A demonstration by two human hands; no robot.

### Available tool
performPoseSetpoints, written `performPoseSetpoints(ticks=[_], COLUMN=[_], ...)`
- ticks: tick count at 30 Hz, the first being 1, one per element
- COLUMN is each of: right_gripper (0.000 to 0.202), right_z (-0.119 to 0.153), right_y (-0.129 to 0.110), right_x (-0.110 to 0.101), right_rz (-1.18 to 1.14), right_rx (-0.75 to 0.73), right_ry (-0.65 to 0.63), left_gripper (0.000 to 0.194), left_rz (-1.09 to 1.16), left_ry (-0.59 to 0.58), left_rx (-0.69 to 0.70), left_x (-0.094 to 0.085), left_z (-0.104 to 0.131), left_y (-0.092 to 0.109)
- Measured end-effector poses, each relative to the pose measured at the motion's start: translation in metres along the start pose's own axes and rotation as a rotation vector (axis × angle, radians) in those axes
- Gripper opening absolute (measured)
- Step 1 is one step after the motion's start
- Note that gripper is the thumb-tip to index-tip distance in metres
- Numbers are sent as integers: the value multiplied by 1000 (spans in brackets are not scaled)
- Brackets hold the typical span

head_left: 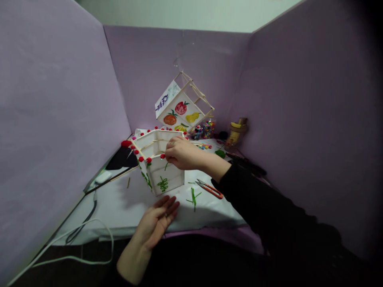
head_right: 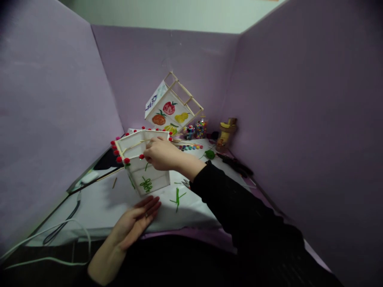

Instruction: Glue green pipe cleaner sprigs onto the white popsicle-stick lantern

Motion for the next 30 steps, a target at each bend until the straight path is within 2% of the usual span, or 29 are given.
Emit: performPoseSetpoints(ticks=[6,10,12,15,17,20,22,25,30], right_gripper=[16,15,13,13,13,15,13,14,15], right_z=[-14,-21,-11,35,77,144,175,188,184], right_y=[6,13,10,-2,-14,-25,-31,-39,-39], right_x=[-19,-34,-44,-46,-24,30,60,86,94], right_rz=[-102,-94,-68,-68,-147,-214,-242,-261,-216], right_rx=[-93,-110,-102,4,125,475,652,695,740], right_ry=[99,126,202,332,266,112,106,125,125], left_gripper=[18,16,14,13,11,8,9,14,12], left_rz=[91,152,151,134,123,122,127,137,123], left_ry=[65,83,81,73,66,52,46,44,33], left_rx=[164,299,325,347,372,408,432,462,460], left_x=[-1,4,9,15,16,13,9,2,-4], left_z=[-18,-21,-20,-19,-19,-21,-24,-28,-35], left_y=[7,17,22,30,36,41,43,44,45])
Point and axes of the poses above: each hand's wrist, its own z-axis away from the middle knuckle, its own x-axis out of the palm, y = z × x, the point moved 6 cm from there along -z, towards the middle knuckle, and after that the axes turned 14 degrees about -x, right-handed, at the moved point
